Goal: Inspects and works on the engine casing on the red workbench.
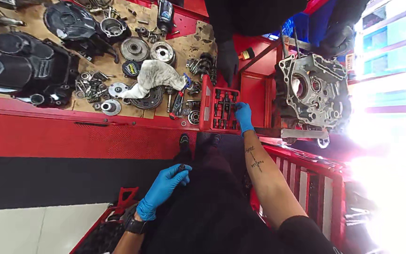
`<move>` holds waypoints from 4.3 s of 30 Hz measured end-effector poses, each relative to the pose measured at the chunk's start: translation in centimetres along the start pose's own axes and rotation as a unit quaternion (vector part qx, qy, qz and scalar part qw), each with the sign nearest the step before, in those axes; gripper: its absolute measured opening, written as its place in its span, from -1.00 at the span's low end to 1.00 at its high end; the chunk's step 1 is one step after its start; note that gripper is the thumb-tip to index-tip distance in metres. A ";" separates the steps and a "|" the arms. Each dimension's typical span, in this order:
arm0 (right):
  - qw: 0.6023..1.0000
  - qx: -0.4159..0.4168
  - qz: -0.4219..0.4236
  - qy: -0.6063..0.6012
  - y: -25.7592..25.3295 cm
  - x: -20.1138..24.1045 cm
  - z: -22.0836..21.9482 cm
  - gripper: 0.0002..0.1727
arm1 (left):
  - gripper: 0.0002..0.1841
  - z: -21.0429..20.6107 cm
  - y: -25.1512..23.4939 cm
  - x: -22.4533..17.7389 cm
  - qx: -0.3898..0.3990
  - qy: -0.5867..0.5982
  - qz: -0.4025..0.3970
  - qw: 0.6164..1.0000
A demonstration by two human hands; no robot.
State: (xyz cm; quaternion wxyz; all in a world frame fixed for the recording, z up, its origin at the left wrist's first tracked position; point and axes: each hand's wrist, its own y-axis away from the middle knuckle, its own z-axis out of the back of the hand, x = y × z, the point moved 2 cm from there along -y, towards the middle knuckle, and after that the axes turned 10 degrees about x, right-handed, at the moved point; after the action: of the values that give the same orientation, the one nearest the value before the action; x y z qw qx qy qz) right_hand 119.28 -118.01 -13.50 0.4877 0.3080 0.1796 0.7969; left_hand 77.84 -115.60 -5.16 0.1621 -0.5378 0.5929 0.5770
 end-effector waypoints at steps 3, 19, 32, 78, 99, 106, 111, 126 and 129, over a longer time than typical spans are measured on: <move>1.000 0.025 -0.013 0.004 -0.5 0.2 0.4 -0.71 | -0.73 1.1 0.3 0.3 -0.013 0.003 -0.013 1.000; 1.000 0.027 -0.007 -0.003 -0.4 -0.1 0.4 -0.63 | -0.59 -2.7 -10.1 -0.6 0.109 -0.231 -0.027 0.967; 0.999 0.017 -0.029 0.037 -0.2 -0.1 0.0 -0.76 | -0.55 -7.7 -20.6 2.7 0.158 -0.447 0.036 0.880; 0.909 0.082 0.354 -0.202 25.8 2.0 7.2 -0.64 | -0.66 -5.8 -8.0 -12.5 0.023 -0.416 -0.260 0.871; 0.634 0.363 0.265 -0.629 23.6 2.0 2.7 -0.74 | -0.79 -6.3 -6.6 -13.8 -0.048 -0.263 -0.398 0.877; 0.605 0.385 0.300 -0.629 23.2 1.7 2.2 -0.63 | -0.78 -6.4 -6.7 -13.6 -0.049 -0.262 -0.394 0.879; 0.692 0.335 0.299 -0.565 23.7 1.5 2.5 -0.46 | -0.77 -6.2 -6.9 -13.5 -0.016 -0.142 -0.356 0.924; 0.881 0.104 0.365 -0.282 26.1 2.2 6.0 -0.69 | -0.76 -6.2 -7.6 -10.6 0.072 0.135 -0.229 0.961; 0.909 0.125 0.305 -0.254 25.9 1.7 5.4 -0.81 | -0.78 -5.9 -7.5 -9.9 0.090 0.066 -0.183 0.977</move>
State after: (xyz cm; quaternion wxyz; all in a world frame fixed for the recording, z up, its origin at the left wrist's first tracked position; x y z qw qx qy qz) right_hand 105.04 -128.53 6.25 0.2078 0.5981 0.0454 0.7727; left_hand 90.14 -114.37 0.70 0.2732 -0.6573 0.5433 0.4452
